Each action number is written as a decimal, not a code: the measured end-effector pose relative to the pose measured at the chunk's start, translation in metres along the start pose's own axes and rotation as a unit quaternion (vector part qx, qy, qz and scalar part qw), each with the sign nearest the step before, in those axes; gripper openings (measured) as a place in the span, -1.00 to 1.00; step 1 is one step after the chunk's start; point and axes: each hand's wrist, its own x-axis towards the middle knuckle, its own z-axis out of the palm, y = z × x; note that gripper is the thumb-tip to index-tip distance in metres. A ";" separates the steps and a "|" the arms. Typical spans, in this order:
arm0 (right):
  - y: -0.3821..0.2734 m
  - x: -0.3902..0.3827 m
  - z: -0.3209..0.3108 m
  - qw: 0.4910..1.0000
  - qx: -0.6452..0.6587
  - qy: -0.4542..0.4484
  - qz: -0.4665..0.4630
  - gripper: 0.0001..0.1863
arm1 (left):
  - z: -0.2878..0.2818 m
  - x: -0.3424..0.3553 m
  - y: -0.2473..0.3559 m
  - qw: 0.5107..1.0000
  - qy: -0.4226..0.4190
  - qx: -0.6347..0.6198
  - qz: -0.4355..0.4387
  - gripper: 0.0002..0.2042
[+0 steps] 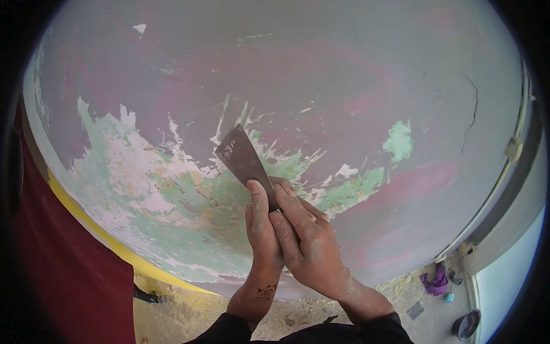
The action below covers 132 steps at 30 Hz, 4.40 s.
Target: Scraping old paint from a wall using a putty knife.
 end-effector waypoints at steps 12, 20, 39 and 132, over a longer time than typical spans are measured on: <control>-0.005 -0.009 -0.002 0.996 -0.089 0.009 -0.005 -0.59 | 0.000 -0.005 -0.006 0.990 -0.069 -0.121 -0.026 -0.44; -0.003 0.005 0.000 0.994 -0.102 0.015 -0.031 -0.61 | 0.003 0.007 -0.001 0.995 -0.051 -0.081 0.012 -0.42; 0.014 -0.009 -0.069 0.993 -0.097 -0.042 -0.045 -0.65 | 0.074 -0.012 -0.044 0.970 0.013 -0.239 0.039 -0.51; 0.051 -0.132 -0.024 0.927 -0.024 -0.118 0.356 -0.61 | -0.103 -0.105 -0.065 0.884 -0.149 -0.076 -0.437 -0.45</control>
